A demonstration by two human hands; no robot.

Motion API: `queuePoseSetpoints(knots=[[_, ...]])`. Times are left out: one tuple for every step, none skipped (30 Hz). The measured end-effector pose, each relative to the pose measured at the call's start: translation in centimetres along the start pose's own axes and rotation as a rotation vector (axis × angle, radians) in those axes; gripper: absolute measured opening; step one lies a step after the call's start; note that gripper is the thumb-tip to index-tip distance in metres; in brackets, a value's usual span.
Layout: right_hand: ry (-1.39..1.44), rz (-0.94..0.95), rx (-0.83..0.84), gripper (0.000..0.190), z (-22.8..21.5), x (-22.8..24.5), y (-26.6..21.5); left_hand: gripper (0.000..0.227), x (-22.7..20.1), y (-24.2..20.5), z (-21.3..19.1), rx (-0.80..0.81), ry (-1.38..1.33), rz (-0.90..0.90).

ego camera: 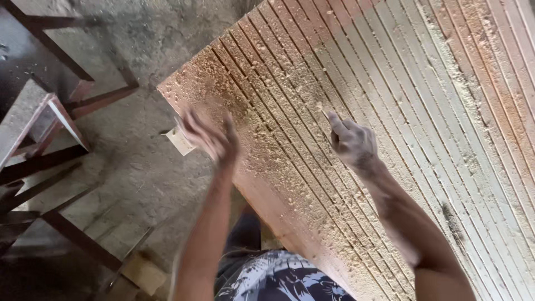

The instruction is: The person brushes a large wooden board with a small brush to remove sawdust and debris. They repeatedly sweep across the surface, occasionally using their hand to clear loose particles, and continue the process across the entire board.

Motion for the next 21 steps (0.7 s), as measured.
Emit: queuePoseSetpoints(knots=[[-0.003,-0.017,-0.015,0.03,-0.2,0.3,1.1,0.091,1.0,4.3,2.1,0.012,0.072,-0.022],[-0.007,-0.035,-0.029,0.029,-0.3,0.5,2.4,0.094,1.5,6.9,3.6,0.12,0.202,-0.081],[0.003,-0.068,-0.08,0.03,-0.6,0.5,3.4,0.098,2.0,9.1,4.8,0.232,0.333,-0.151],[0.014,-0.102,-0.13,0.032,-0.4,0.3,4.8,0.093,2.0,11.2,6.5,0.25,0.349,-0.161],[0.031,-0.108,-0.136,0.034,-0.6,0.6,3.3,0.089,2.1,10.6,6.7,0.319,0.38,-0.176],[0.039,-0.106,-0.084,0.039,-0.3,0.7,2.0,0.084,2.2,9.1,6.3,0.388,0.411,-0.19],[0.039,-0.118,-0.076,0.043,0.0,0.2,1.5,0.082,1.6,8.6,6.4,0.403,0.42,-0.19],[0.039,-0.131,-0.067,0.048,0.1,-0.1,0.6,0.081,1.1,7.9,5.8,0.419,0.428,-0.191],[0.004,-0.123,-0.082,0.048,1.1,-1.0,1.7,0.079,0.2,9.7,6.4,0.396,0.428,-0.176],[-0.03,-0.115,-0.098,0.048,1.6,-1.6,2.0,0.078,-0.6,11.2,6.6,0.39,0.405,-0.184],[-0.051,-0.096,-0.08,0.048,1.7,-1.4,0.6,0.077,-0.9,11.5,5.8,0.415,0.4,-0.202],[-0.013,-0.086,-0.097,0.049,1.5,-1.9,-0.1,0.077,-1.5,12.3,5.8,0.44,0.395,-0.221],[0.029,-0.073,-0.091,0.049,0.7,-1.6,-2.5,0.077,-1.6,11.5,4.9,0.439,0.404,-0.213],[0.071,-0.059,-0.085,0.05,-0.6,-0.7,-5.1,0.077,-1.6,10.2,3.8,0.437,0.412,-0.205],[0.068,-0.063,-0.116,0.051,-1.2,-0.3,-5.4,0.078,-1.7,10.3,3.7,0.408,0.407,-0.19],[0.064,-0.068,-0.148,0.051,-1.7,0.5,-4.9,0.078,-1.8,10.2,3.5,0.424,0.412,-0.181],[0.053,-0.083,-0.206,0.051,-2.0,0.5,-2.5,0.078,-2.2,11.4,4.4,0.414,0.403,-0.164],[0.044,-0.077,-0.221,0.05,-1.4,0.9,1.1,0.078,-2.5,12.5,5.3,0.404,0.394,-0.147],[0.048,-0.081,-0.202,0.049,-0.7,2.1,3.7,0.077,-2.4,12.1,5.3,0.388,0.396,-0.146],[0.112,-0.145,-0.239,0.05,0.4,2.2,7.5,0.075,-2.2,11.7,5.4,0.372,0.398,-0.144],[0.183,-0.181,-0.263,0.053,1.9,2.5,10.4,0.074,-1.8,10.7,4.9,0.384,0.408,-0.129]])
Point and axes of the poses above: each hand's wrist, its own y-axis towards the middle knuckle, its own z-axis out of the palm, x = y × z, the point moved 1 cm from there along y, towards the middle knuckle, and after that the axes turned 4 degrees about z, right-handed, at the moved point
